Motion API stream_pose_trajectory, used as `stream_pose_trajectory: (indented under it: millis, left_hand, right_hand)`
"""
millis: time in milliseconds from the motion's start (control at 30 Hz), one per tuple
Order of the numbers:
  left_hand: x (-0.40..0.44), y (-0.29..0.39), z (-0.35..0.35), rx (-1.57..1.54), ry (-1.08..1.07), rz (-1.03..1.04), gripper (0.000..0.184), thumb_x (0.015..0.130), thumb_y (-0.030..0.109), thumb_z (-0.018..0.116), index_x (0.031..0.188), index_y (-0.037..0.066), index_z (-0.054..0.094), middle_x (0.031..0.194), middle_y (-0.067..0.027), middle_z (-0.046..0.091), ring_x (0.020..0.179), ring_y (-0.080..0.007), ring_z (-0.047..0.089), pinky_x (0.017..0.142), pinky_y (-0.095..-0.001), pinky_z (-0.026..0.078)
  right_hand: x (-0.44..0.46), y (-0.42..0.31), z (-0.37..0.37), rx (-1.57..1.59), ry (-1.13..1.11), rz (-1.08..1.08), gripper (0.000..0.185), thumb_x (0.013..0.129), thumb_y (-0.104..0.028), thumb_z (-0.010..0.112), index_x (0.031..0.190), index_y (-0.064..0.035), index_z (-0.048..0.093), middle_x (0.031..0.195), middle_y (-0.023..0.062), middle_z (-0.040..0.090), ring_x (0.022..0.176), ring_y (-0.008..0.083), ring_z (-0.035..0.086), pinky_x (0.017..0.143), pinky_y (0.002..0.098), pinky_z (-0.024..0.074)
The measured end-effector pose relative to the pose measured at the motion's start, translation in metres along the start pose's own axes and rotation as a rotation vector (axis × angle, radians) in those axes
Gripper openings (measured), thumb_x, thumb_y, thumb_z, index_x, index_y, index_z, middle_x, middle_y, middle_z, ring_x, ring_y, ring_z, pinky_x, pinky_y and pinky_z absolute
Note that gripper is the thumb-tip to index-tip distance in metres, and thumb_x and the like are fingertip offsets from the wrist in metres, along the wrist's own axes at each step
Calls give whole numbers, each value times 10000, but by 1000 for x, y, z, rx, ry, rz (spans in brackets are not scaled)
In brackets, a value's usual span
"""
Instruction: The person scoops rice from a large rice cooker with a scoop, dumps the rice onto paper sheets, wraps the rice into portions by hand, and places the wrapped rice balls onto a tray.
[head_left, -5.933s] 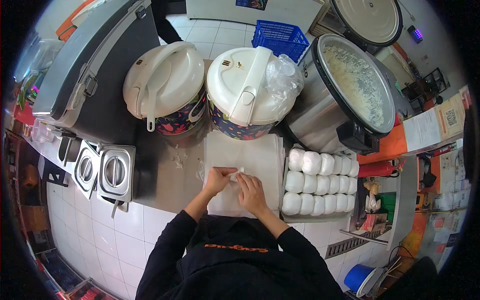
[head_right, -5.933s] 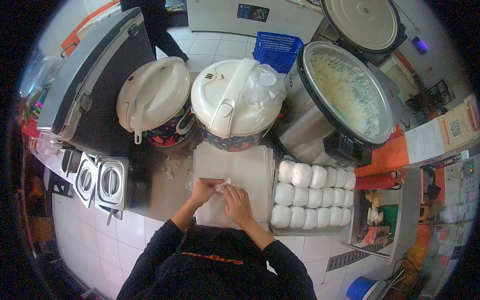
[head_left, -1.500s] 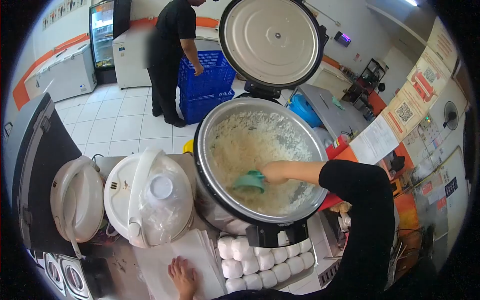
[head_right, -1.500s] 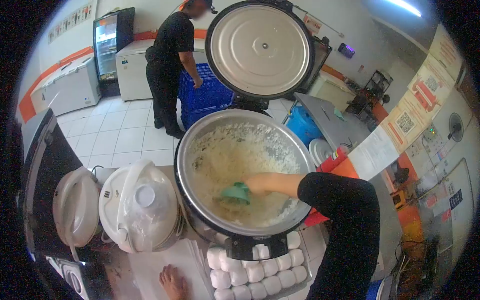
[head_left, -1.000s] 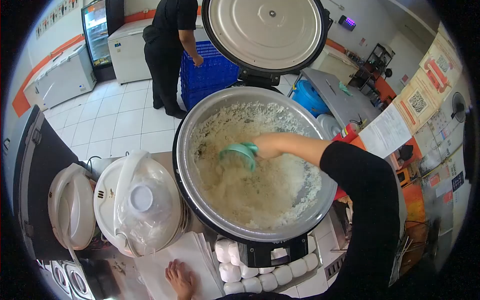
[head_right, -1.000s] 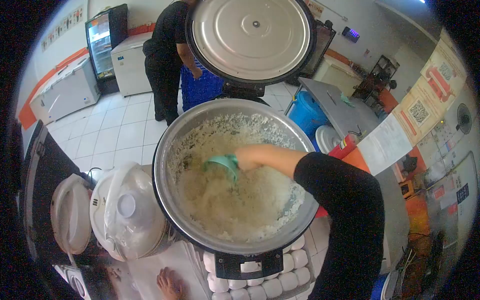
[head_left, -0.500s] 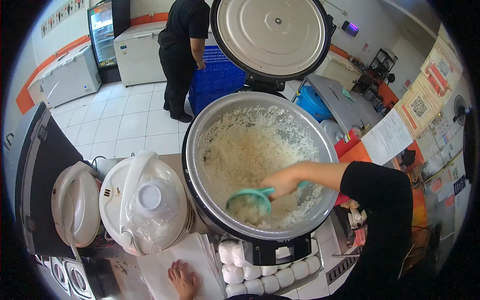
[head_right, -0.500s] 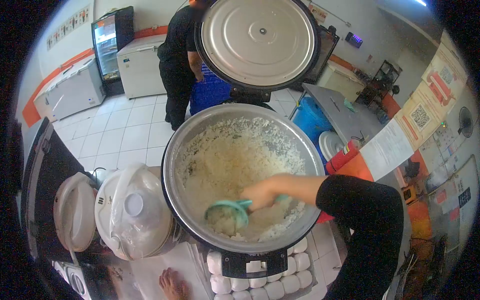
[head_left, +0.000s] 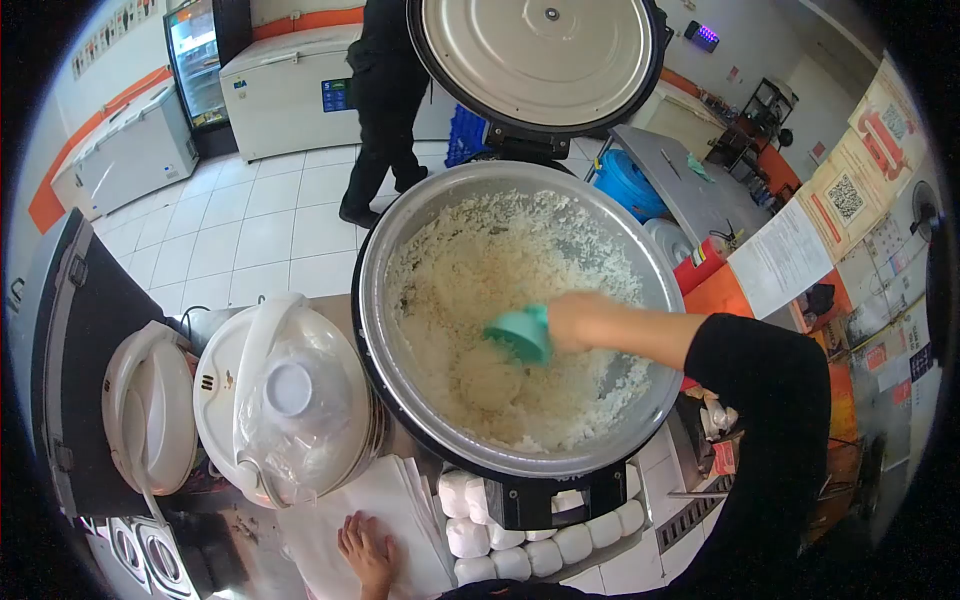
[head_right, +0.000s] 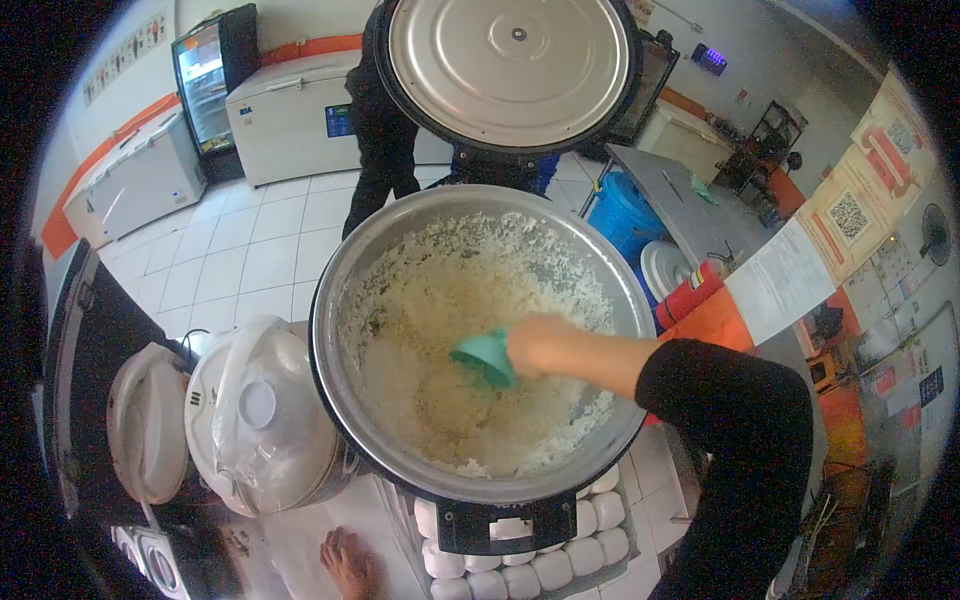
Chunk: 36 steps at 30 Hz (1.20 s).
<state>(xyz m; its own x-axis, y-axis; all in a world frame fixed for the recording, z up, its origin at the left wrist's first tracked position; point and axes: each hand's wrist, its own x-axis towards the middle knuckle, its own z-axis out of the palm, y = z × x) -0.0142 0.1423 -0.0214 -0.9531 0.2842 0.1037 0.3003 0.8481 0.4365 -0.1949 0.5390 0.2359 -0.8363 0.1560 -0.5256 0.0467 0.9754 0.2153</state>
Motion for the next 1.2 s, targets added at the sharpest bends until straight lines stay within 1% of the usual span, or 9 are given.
stream_pose_trajectory:
  millis: [100,167,400,500,567,800,1000,1100,1200]
  left_hand:
    - [-1,-1,2,11,14,3,444,691,246,554,1080,37,510,1199,-176,459,1152,-355,397,966,-512,259]
    - [3,3,0,-9,8,-16,442,688,245,553,1078,39,510,1195,-176,460,1150,-354,398,965,-512,259]
    - [-2,-4,10,0,32,-11,439,677,235,552,1072,49,510,1182,-175,464,1146,-352,399,960,-514,256]
    - [-3,-3,8,-28,34,-16,441,673,235,556,1072,55,506,1187,-172,459,1149,-352,395,961,-513,252]
    - [0,0,1,-59,31,-28,442,671,237,558,1073,61,505,1190,-169,455,1154,-351,389,964,-522,243]
    - [-8,-7,-3,-116,9,37,570,619,259,604,1147,88,473,1233,-159,414,1188,-349,350,987,-571,179]
    - [-3,-17,-35,-106,-320,98,698,607,290,654,1233,96,414,1321,-164,330,1233,-371,292,1013,-555,174]
    - [-4,-35,-40,-342,-306,156,684,635,301,656,1242,100,412,1329,-171,318,1239,-389,273,1022,-545,177]
    - [-14,-56,-39,-239,-211,264,701,639,348,683,1238,105,414,1343,-169,301,1245,-389,262,1019,-545,185]
  right_hand:
    - [6,-14,28,-6,-125,-138,145,709,-89,552,728,26,638,818,171,638,765,314,620,649,402,494]
    - [28,-17,50,-32,-274,-387,302,796,-249,521,949,7,572,873,217,614,814,373,594,700,432,470]
    - [15,-15,37,75,-309,-584,353,822,-298,505,956,25,555,898,232,607,831,376,582,736,421,454]
    - [14,15,21,288,-361,-633,313,824,-275,515,885,29,553,753,176,608,641,288,594,594,389,471]
    - [1,29,-5,656,-649,-303,300,817,-256,516,938,17,537,551,46,467,421,154,445,415,316,402]
    - [-55,54,-20,1141,-466,-159,286,851,-218,476,997,28,487,531,-17,326,366,81,358,346,263,335]
    - [-131,37,-20,1235,-320,-215,249,844,-228,486,939,2,509,558,2,364,374,86,368,352,248,331]
    - [-167,-2,-8,1250,-296,-241,226,845,-241,489,838,-17,517,579,18,407,395,90,387,364,237,346]
    - [-199,-54,13,1272,-217,-325,189,878,-217,464,857,-32,494,628,25,436,421,91,402,369,225,350]
